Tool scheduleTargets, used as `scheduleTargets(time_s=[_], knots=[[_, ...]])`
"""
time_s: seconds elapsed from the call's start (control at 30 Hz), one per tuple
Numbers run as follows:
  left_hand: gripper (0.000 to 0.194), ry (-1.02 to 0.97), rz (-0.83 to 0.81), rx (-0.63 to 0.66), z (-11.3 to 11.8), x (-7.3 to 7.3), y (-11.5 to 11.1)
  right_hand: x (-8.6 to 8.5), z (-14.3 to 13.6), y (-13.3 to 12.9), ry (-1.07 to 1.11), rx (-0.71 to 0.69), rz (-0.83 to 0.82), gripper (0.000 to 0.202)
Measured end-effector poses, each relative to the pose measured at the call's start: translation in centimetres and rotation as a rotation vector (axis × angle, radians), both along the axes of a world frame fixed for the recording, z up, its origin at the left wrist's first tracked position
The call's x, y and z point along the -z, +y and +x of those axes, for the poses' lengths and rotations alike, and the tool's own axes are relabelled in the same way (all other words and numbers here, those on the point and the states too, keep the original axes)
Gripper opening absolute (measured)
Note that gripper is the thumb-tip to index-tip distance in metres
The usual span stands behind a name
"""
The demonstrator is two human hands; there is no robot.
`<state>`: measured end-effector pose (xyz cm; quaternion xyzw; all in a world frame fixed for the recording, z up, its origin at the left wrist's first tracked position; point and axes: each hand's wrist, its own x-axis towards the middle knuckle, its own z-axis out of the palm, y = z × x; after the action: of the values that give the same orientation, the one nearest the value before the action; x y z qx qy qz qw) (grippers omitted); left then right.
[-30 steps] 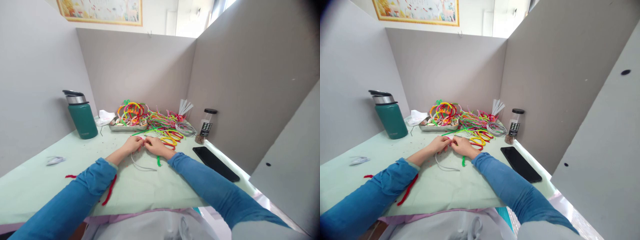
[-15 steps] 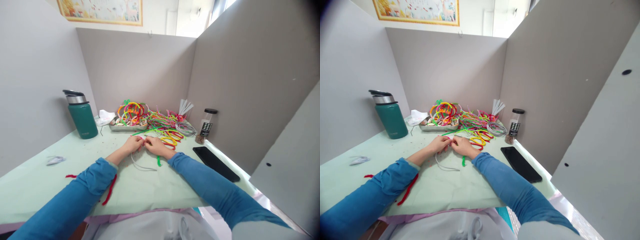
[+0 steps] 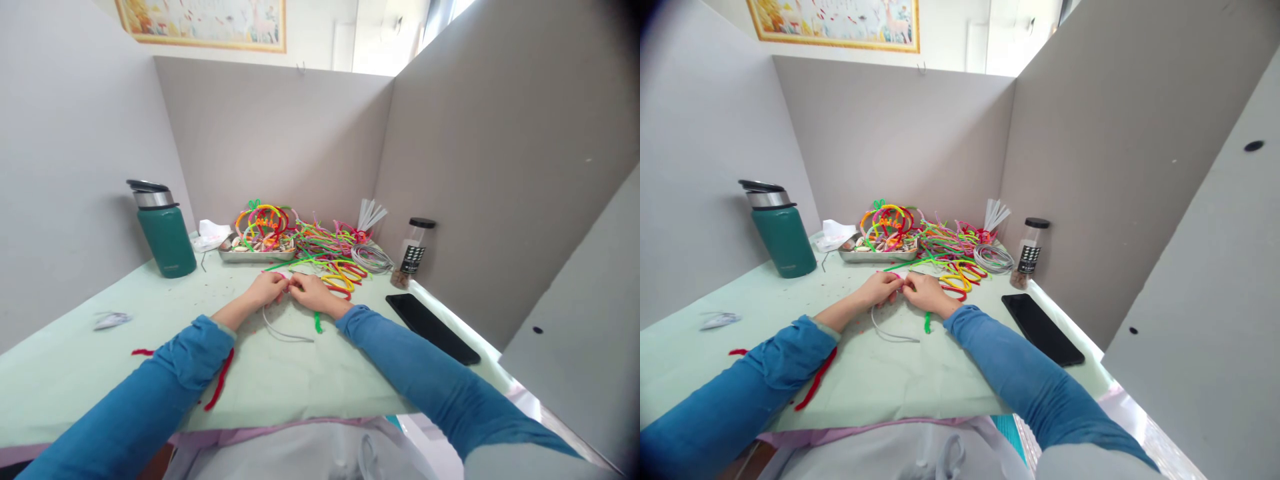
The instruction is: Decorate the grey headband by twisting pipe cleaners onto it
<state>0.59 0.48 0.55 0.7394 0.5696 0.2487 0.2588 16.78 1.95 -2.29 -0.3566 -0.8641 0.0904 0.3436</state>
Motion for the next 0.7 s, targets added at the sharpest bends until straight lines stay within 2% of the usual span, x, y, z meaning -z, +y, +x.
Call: scheduleTargets(time_s=[0.7], knots=[[0.028,0.04,0.002,0.03,-0.07,0.05,0.09,0.02,0.03,0.05,-0.001,-0.004,0.002,0.01]])
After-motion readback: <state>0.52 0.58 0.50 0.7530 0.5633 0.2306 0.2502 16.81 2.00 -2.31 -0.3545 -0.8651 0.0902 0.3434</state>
